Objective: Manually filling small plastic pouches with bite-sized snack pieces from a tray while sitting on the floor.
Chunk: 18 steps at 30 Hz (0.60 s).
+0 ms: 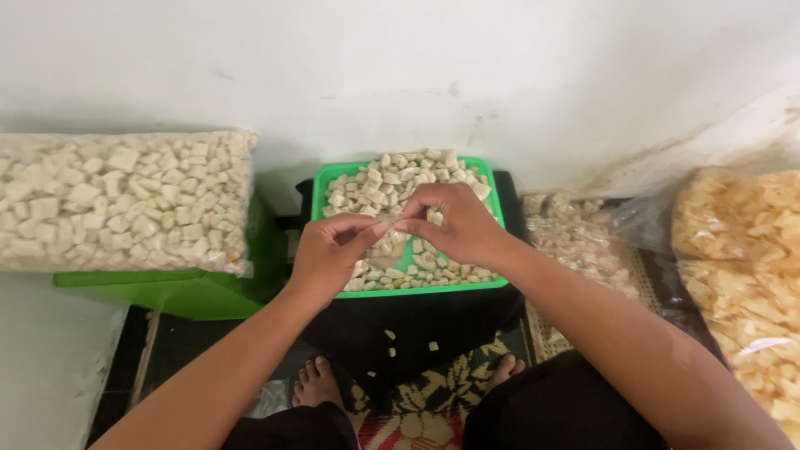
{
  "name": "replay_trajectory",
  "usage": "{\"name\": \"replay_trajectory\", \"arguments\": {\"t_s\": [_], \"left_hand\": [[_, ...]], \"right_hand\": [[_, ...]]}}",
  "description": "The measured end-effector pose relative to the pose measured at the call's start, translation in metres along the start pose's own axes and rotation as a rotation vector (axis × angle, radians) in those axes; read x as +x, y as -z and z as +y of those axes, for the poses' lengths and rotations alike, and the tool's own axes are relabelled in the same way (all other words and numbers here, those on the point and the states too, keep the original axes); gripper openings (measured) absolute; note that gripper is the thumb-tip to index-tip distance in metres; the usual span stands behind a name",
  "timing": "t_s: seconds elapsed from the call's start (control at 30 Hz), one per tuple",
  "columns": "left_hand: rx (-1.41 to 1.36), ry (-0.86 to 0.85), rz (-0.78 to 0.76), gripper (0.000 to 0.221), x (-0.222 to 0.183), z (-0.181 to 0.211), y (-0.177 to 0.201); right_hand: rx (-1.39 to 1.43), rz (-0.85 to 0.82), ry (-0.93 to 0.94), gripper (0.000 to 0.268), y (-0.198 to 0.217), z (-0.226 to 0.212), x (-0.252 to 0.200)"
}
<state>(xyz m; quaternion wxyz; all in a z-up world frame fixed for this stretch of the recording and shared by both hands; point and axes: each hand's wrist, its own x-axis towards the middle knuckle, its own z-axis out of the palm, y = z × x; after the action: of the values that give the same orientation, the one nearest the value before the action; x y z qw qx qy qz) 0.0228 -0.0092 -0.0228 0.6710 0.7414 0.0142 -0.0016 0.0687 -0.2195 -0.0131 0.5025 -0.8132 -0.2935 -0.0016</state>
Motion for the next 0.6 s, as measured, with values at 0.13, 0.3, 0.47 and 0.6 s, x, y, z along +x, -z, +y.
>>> {"name": "replay_trajectory", "arguments": {"t_s": [0.13,0.3,0.47,0.6], "left_hand": [[-0.048,-0.108,-0.050,0.013,0.014,-0.004,-0.022],[-0.130,-0.173,-0.127,0.011,0.012,0.023,-0.064],[0.067,-0.328,-0.169,0.049,0.003,0.022,-0.102],[0.340,-0.757,-0.425,0.042,-0.034,0.030,-0.133]], "right_hand": [[0.010,0.055,0.144,0.008,0.024,-0.002,-0.009],[-0.009,0.150,0.166,0.006,0.065,-0.009,-0.032],[-0.147,0.368,0.095,0.010,0.126,-0.003,-0.080],[-0.388,0.465,0.084,0.013,0.184,0.024,-0.158]]}}
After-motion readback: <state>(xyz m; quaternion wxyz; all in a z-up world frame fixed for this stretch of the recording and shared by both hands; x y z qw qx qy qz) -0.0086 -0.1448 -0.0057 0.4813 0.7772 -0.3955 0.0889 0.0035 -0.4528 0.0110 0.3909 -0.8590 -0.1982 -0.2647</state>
